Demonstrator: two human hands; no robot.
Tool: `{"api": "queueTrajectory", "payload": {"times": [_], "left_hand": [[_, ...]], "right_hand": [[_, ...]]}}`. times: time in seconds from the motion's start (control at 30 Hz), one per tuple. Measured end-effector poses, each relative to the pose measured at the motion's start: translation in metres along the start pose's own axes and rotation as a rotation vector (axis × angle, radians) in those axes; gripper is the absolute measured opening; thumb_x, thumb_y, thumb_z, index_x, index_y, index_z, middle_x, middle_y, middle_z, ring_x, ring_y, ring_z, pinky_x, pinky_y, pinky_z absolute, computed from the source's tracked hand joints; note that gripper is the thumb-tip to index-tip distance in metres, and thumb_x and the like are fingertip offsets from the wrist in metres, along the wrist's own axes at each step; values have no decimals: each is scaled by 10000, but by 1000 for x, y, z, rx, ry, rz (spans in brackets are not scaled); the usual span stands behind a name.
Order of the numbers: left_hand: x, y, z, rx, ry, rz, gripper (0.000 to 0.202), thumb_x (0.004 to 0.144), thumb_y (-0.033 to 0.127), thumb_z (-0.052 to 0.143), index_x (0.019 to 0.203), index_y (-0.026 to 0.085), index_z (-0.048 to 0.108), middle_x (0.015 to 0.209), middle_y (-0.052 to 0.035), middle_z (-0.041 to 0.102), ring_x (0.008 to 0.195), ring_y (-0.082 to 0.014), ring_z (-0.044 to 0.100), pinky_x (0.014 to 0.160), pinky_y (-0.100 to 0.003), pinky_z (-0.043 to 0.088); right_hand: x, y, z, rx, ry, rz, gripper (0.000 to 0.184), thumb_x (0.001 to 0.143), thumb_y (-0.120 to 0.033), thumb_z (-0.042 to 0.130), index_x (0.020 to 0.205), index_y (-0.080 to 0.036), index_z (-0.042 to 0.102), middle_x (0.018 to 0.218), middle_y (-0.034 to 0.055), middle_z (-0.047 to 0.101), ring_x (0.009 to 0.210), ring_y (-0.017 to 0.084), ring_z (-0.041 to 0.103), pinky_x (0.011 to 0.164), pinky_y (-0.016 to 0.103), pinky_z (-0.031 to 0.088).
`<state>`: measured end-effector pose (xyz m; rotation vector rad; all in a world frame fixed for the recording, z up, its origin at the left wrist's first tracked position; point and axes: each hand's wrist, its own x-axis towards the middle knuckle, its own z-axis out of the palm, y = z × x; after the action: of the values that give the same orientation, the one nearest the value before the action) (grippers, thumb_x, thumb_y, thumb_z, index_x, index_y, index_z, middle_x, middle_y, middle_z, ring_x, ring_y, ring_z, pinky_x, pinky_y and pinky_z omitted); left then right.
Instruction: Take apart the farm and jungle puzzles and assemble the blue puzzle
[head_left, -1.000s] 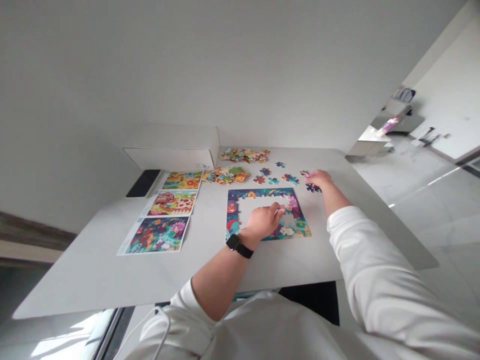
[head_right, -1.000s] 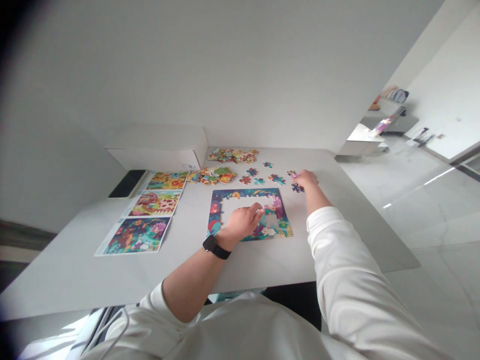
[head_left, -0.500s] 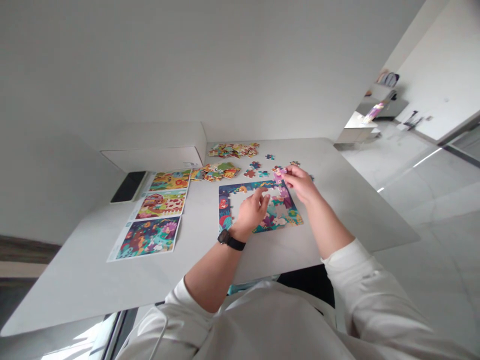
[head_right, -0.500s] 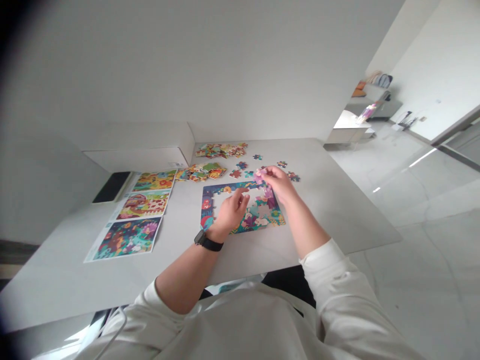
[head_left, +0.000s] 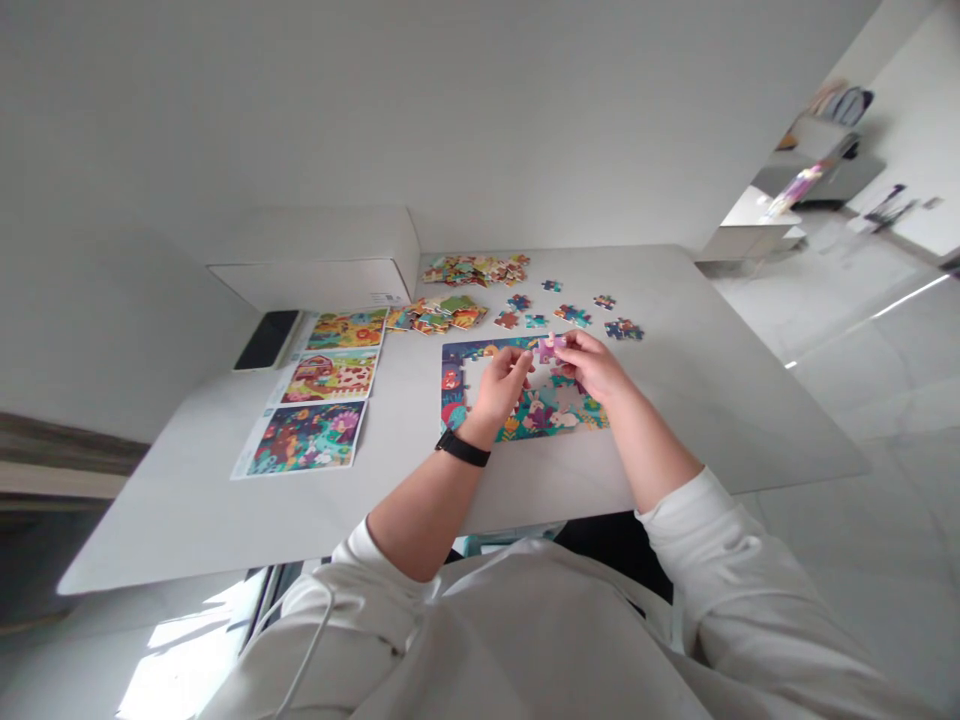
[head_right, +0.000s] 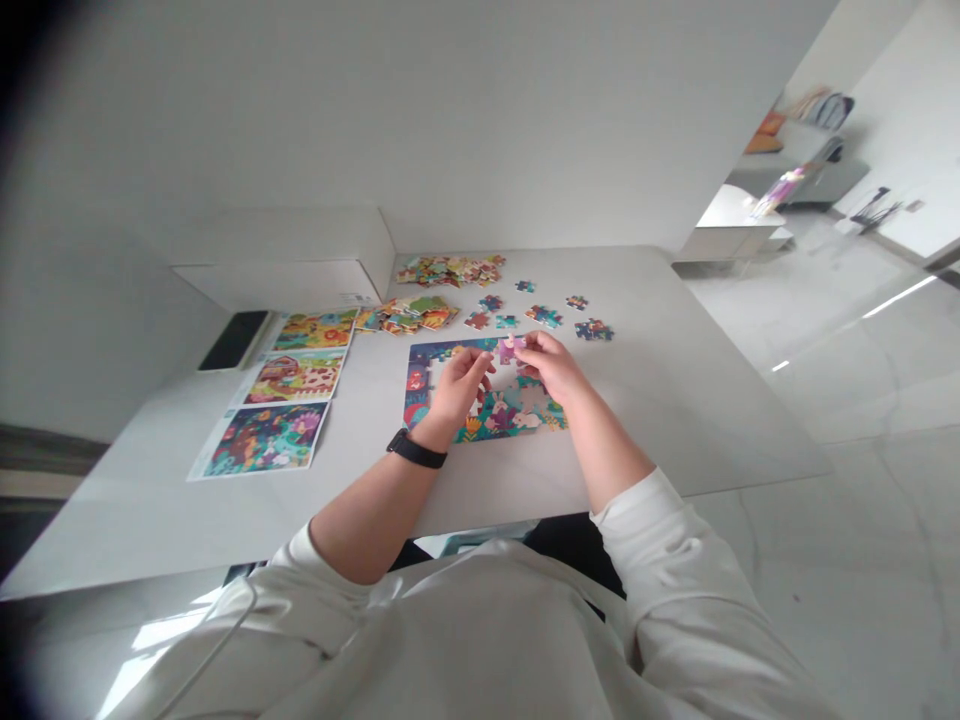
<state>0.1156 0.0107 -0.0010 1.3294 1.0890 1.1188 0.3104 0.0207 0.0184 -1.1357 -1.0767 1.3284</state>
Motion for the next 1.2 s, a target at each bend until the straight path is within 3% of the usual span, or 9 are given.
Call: {"api": "queueTrajectory", "payload": {"times": [0.13, 0.3, 0.5, 0.67, 0.8, 1.0, 1.2], "left_hand": [[0, -1, 1, 10, 0, 2, 356, 954, 539, 739, 981, 202, 626, 773, 12, 632, 583, -105, 607, 460, -182, 424], [2, -2, 0, -59, 19, -33, 353, 942, 535, 741, 947, 204, 618, 740, 17, 618, 577, -107, 590, 464, -185, 425], [5, -4, -1, -64, 38, -44, 334, 945, 518, 735, 922, 200, 633, 697, 25, 593, 561, -106, 552, 483, -199, 412], [5, -1, -1, 7, 38, -2, 348, 1007, 515, 662, 876, 193, 644, 656, 25, 570, 530, -102, 497, 500, -219, 386], [3, 3, 1, -51, 83, -10, 380, 1069, 561, 541, 1003, 207, 664, 888, -32, 688, 666, -124, 612, 580, -232, 469], [3, -2, 3, -37, 12, -28, 388, 914, 540, 789, 958, 210, 589, 784, 26, 615, 647, -106, 587, 583, -209, 476], [6, -4, 2, -90, 36, -36, 327, 927, 463, 776, 896, 207, 574, 726, 41, 587, 632, -101, 584, 601, -211, 507]], "right_hand": [[-5, 2, 6, 3, -67, 4, 481, 634, -470, 952, 903, -266, 609, 912, -19, 715, 857, 192, 682, 708, 302, 536], [-8, 3, 11, -41, -117, -7, 488, 643, -416, 946, 1020, -278, 669, 1012, 1, 764, 892, 208, 711, 711, 312, 552], [-9, 5, 14, -164, -226, 3, 402, 689, -378, 918, 1037, -291, 737, 931, 2, 764, 895, 224, 710, 723, 328, 557], [-10, 3, 13, -230, -181, -77, 363, 785, -534, 862, 984, -261, 730, 886, 4, 741, 783, 183, 643, 677, 297, 512], [-8, 3, 12, -183, -119, -83, 447, 740, -604, 893, 901, -257, 661, 830, -7, 704, 748, 181, 628, 669, 306, 517], [-7, 2, 10, -94, -71, -41, 494, 674, -579, 946, 903, -266, 639, 888, -1, 734, 870, 215, 702, 772, 351, 586], [-6, 2, 10, -104, -62, -37, 487, 670, -585, 953, 892, -258, 668, 880, -5, 738, 837, 189, 688, 735, 314, 565]]}}
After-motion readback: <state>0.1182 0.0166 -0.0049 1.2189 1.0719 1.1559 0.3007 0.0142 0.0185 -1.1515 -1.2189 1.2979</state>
